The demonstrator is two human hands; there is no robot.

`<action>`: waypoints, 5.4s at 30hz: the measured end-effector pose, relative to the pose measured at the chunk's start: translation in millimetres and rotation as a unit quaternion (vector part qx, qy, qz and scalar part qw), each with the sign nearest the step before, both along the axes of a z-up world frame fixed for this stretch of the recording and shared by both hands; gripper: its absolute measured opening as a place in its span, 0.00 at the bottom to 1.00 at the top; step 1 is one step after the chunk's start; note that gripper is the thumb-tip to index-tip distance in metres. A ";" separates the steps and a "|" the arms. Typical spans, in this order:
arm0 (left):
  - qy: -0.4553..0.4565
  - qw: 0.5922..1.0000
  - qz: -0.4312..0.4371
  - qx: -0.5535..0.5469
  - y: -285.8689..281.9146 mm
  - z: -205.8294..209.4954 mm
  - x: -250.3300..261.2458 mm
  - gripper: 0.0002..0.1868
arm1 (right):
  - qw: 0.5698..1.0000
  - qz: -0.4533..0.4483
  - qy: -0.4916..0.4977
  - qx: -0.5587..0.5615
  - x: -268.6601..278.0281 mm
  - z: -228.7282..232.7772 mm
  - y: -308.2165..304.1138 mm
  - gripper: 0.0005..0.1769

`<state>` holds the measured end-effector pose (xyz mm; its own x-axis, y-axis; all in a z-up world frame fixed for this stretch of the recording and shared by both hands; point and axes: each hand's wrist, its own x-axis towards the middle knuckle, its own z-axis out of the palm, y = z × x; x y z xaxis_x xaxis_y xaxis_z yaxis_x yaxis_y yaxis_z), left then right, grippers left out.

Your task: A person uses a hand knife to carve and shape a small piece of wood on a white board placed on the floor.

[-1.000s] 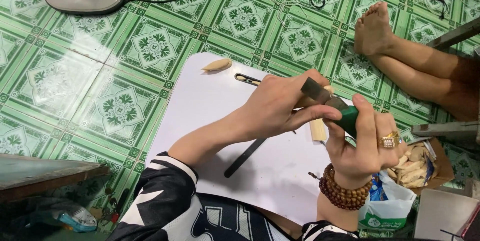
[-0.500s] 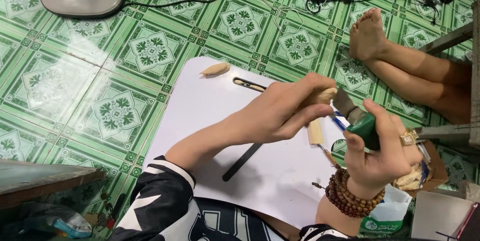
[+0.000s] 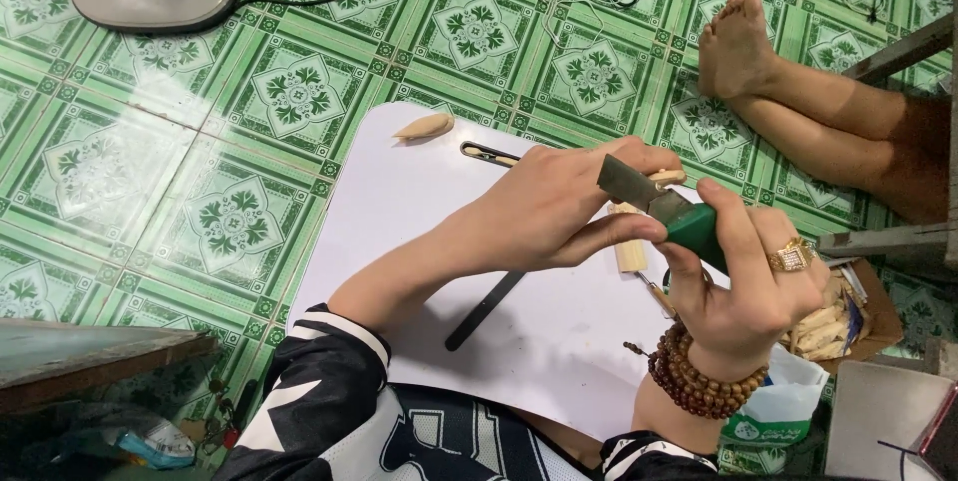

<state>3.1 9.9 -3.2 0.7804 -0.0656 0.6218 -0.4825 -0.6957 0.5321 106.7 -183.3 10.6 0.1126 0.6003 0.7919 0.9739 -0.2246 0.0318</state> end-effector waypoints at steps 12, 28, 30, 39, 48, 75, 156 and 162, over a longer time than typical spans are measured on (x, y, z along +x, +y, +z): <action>-0.016 0.998 0.062 -0.002 -1.4 -14.9 4.0 0.23 | 0.996 0.003 -0.060 0.062 -1.5 -6.1 13.8 0.35; 0.057 0.971 -0.060 -0.225 -4.2 27.6 -15.8 0.13 | 0.997 -0.019 0.028 0.072 5.1 -9.3 -0.5 0.37; 0.056 0.967 -0.092 -0.233 -2.5 24.7 -14.8 0.16 | 0.998 0.025 0.035 0.055 5.9 -13.1 -0.5 0.37; 0.042 0.996 0.048 -0.064 -1.2 2.7 -1.1 0.22 | 0.999 -0.026 -0.023 0.015 4.1 -8.6 5.0 0.35; 0.044 0.978 -0.020 -0.204 -11.5 24.8 -14.1 0.16 | 0.995 -0.043 0.051 0.072 8.0 -14.2 -4.1 0.37; -0.016 0.976 0.038 -0.212 -13.6 11.3 -15.8 0.12 | 0.994 -0.032 0.032 0.100 -7.0 -5.7 7.4 0.37; -0.255 0.935 0.156 -0.189 20.8 9.9 -57.4 0.27 | 0.645 0.054 0.760 -0.054 -1.2 -137.3 12.4 0.17; -0.330 0.921 0.068 -0.193 26.6 31.3 -49.7 0.26 | 0.634 0.130 0.762 0.035 -2.3 -130.8 12.0 0.18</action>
